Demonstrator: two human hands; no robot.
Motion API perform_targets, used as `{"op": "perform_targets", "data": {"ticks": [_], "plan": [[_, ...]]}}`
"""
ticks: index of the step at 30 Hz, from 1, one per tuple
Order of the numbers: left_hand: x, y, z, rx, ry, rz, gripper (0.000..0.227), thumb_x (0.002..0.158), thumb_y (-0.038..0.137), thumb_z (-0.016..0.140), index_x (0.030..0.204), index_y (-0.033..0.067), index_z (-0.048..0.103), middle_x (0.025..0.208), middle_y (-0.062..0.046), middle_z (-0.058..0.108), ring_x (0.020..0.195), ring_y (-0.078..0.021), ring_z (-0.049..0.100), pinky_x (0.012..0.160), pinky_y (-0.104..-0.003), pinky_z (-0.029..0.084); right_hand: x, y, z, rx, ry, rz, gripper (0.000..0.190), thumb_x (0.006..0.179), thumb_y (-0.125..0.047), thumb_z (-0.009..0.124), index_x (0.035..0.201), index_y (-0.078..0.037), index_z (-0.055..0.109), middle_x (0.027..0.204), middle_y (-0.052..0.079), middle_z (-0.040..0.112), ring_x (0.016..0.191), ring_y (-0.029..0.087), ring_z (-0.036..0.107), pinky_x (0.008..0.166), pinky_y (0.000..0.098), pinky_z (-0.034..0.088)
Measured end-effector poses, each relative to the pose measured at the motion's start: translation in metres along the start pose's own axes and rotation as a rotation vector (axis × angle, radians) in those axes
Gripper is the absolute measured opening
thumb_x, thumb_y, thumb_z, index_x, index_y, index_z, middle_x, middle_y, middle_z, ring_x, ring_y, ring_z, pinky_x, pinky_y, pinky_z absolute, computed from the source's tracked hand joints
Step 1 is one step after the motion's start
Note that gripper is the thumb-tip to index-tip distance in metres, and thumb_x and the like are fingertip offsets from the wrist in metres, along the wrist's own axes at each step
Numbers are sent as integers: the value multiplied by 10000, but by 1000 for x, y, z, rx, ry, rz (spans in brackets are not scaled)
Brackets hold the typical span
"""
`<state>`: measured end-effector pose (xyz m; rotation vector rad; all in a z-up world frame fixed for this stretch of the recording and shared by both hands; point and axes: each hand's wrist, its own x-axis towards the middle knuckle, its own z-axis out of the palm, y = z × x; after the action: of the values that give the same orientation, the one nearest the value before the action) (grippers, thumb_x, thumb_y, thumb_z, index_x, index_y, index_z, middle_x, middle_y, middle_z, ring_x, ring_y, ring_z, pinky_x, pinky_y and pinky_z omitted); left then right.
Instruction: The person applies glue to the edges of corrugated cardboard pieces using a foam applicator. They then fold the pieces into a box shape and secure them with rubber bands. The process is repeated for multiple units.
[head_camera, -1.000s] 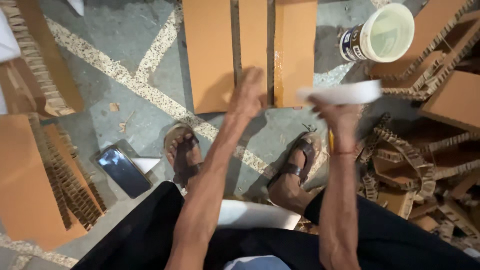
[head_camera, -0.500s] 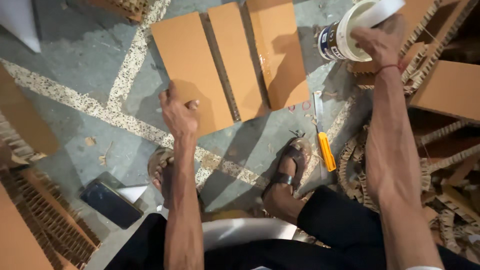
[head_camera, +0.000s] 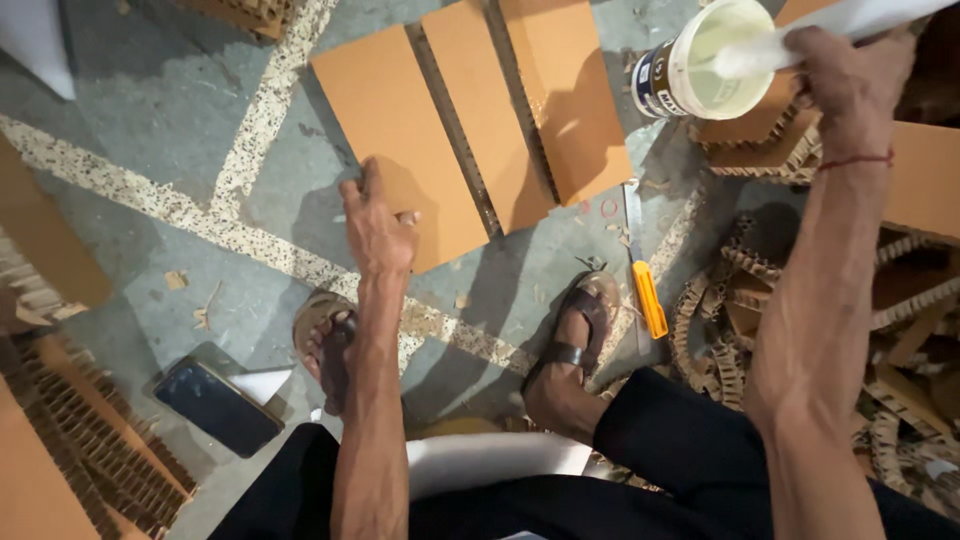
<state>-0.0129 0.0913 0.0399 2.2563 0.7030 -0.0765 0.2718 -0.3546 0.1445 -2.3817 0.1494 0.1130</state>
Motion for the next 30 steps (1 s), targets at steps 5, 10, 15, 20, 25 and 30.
{"op": "perform_targets", "data": {"ticks": [5, 10, 15, 20, 25, 30], "plan": [[-1, 5, 2, 65, -35, -12, 972, 658, 8, 882, 1502, 20, 398, 1325, -248, 472, 1209, -454, 557, 949, -452, 559, -12, -16, 10, 258, -107, 129, 242, 942, -163, 764, 1032, 52, 694, 821, 76, 711, 570, 81, 635, 461, 225, 473], [5, 8, 6, 137, -116, -98, 985, 670, 36, 891, 1503, -6, 368, 1375, -254, 446, 1222, -438, 551, 896, -431, 582, -29, -24, 8, 165, -154, 174, 245, 982, -153, 726, 1038, 82, 693, 822, 107, 707, 578, 88, 624, 457, 221, 439], [5, 5, 5, 196, -99, -74, 973, 680, 59, 897, 1484, -30, 356, 1364, -296, 435, 1191, -450, 567, 909, -431, 582, -47, -36, 17, 178, -333, 428, 262, 999, -200, 722, 1070, 51, 694, 765, 91, 643, 536, 93, 536, 437, 224, 377], [6, -1, 11, 139, -78, -57, 959, 682, 52, 891, 1470, -27, 351, 1318, -270, 465, 1165, -449, 605, 924, -413, 587, -107, -47, 99, 762, -370, 274, 317, 986, -122, 767, 1198, 45, 601, 938, 118, 702, 730, 180, 706, 599, 293, 578], [12, -6, 16, 154, -88, -80, 960, 686, 21, 885, 1481, -23, 347, 1330, -265, 461, 1141, -438, 629, 922, -395, 598, -209, -74, 182, 538, -400, -94, 257, 913, -123, 831, 1043, 45, 686, 929, 138, 758, 818, 229, 761, 762, 357, 648], [9, -6, 15, 100, -42, -48, 977, 651, 48, 909, 1451, -37, 354, 1282, -266, 468, 1150, -440, 623, 950, -402, 592, -284, -98, 211, 79, -141, -334, 238, 889, -136, 831, 973, 22, 674, 853, 136, 724, 750, 216, 727, 713, 342, 608]]}}
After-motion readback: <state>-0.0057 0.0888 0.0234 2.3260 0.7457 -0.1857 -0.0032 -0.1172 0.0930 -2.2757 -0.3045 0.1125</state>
